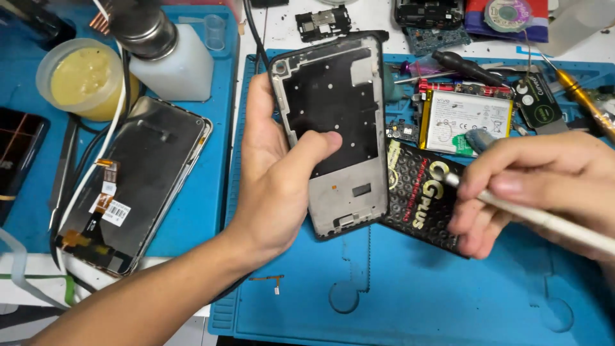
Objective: The person is cleaning a mobile phone frame by scraping off old adhesive residue and brushing away debris to prepare for a new screen installation.
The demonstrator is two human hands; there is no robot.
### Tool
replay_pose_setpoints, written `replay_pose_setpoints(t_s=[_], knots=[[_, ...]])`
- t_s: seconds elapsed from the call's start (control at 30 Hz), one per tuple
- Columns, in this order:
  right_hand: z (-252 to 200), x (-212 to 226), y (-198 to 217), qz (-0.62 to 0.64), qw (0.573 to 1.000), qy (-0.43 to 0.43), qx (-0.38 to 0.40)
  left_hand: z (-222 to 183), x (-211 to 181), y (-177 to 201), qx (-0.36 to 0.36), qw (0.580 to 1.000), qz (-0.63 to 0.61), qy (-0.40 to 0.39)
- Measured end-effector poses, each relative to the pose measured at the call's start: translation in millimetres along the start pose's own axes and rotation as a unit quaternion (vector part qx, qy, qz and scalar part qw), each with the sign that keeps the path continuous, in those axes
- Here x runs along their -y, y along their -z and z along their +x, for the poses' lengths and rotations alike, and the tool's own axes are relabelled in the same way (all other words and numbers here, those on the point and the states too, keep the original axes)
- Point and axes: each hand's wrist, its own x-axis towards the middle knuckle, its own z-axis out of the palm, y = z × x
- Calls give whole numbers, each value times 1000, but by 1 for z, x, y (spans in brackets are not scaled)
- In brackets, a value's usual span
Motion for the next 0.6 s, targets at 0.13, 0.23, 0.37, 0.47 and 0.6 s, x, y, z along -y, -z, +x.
replay_pose_setpoints(t_s=[0.13, 0.23, 0.37, 0.47, 0.6], knots=[[2, -11, -1, 73, 997, -30, 8, 4, -8, 0, -74, 993, -94, 19], [7, -20, -23, 46, 997, 37, -50, 5, -12, 3, -110, 986, -129, -1], [19, -32, -36, -35, 986, 58, -154, 6, -8, 5, -138, 987, -79, -28], [18, -17, -44, -221, 944, 55, -238, 5, -5, 8, -134, 985, -88, -60], [19, -4, -39, -494, 841, 213, -66, 0, -12, 1, -110, 974, -182, -78]])
